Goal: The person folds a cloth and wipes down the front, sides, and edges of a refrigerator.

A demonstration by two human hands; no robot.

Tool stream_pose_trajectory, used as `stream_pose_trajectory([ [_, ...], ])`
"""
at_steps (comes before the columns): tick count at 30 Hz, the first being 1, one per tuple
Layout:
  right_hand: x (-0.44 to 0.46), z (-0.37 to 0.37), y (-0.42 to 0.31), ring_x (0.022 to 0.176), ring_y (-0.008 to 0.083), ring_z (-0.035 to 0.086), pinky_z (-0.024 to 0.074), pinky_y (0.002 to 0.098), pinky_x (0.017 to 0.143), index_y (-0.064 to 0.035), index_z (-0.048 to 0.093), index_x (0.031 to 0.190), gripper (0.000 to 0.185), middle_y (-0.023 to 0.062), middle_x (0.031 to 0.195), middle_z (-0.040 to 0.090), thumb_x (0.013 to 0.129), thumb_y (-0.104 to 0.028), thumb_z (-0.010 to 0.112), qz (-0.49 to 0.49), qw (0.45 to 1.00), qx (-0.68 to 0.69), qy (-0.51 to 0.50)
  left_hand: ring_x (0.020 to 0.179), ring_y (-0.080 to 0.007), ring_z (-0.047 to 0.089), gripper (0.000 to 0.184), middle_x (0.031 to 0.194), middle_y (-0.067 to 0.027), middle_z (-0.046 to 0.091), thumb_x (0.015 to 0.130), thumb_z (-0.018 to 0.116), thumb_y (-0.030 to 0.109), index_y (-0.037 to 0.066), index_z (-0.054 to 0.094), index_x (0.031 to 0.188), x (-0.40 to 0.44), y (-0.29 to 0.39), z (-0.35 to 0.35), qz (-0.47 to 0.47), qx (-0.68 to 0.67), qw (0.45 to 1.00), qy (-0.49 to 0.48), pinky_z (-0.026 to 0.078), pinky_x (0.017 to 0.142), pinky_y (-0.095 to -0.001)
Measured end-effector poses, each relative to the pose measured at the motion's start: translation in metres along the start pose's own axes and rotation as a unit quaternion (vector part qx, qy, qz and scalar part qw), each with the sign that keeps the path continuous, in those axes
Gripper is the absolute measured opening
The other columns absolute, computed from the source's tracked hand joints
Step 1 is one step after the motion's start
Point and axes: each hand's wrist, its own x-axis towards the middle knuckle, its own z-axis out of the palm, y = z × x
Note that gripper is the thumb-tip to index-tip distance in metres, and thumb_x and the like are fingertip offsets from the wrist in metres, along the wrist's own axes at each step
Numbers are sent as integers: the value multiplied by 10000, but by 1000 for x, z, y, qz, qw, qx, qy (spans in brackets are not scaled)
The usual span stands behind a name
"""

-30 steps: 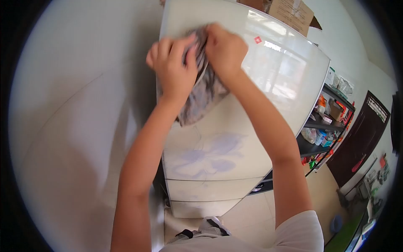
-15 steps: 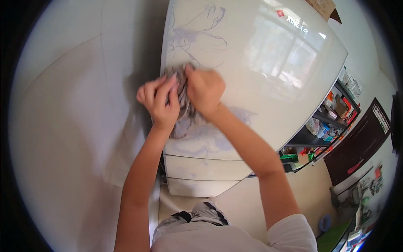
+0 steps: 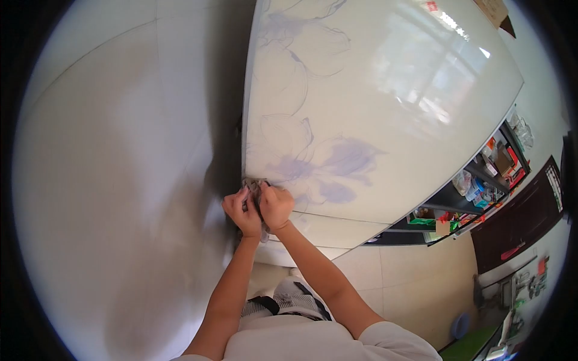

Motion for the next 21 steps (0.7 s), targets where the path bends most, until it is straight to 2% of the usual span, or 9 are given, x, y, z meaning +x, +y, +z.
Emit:
stream_pose_trajectory([
  [3,25,-10,5,402,235,439,324,340,422,-90,470,589,267,58,487,456,755,-20,666,-27,999,-40,24,824,-241,503,203,865,-58,593,757,641,-29,85,644,926,18,17,1,8,-3,1000,3,355,771,-361],
  [4,36,-13,11,473,205,480,345,334,452,-38,634,905,215,29,560,487,693,-9,612,-49,998,-36,4,817,-238,505,198,867,-57,598,757,644,-27,83,644,923,31,28,2,13,-7,1000,7,355,769,-360],
  [8,131,-25,6,479,197,479,342,317,464,-33,646,910,237,26,573,494,675,-16,620,-132,987,-30,80,800,-218,509,190,880,-52,612,749,664,-17,75,653,915,108,72,19,97,-49,993,47,356,752,-348],
  [11,183,-27,-9,477,187,477,335,311,458,-24,646,882,209,22,576,495,673,-14,626,-153,982,-22,113,797,-213,511,200,874,-43,611,738,678,-14,85,673,912,146,87,29,148,-77,982,84,361,742,-341],
  [17,141,-7,3,463,155,460,308,294,439,-16,636,863,193,12,568,474,670,-22,627,-191,977,-4,99,806,-220,495,203,850,-47,586,728,692,-8,101,703,899,130,59,34,186,-42,974,124,374,730,-332],
  [21,103,-3,5,462,157,465,308,293,430,-18,632,850,156,21,572,484,695,-32,628,-198,978,23,62,829,-238,499,187,860,-58,581,739,685,10,96,687,905,94,34,20,136,-15,987,81,377,741,-352],
])
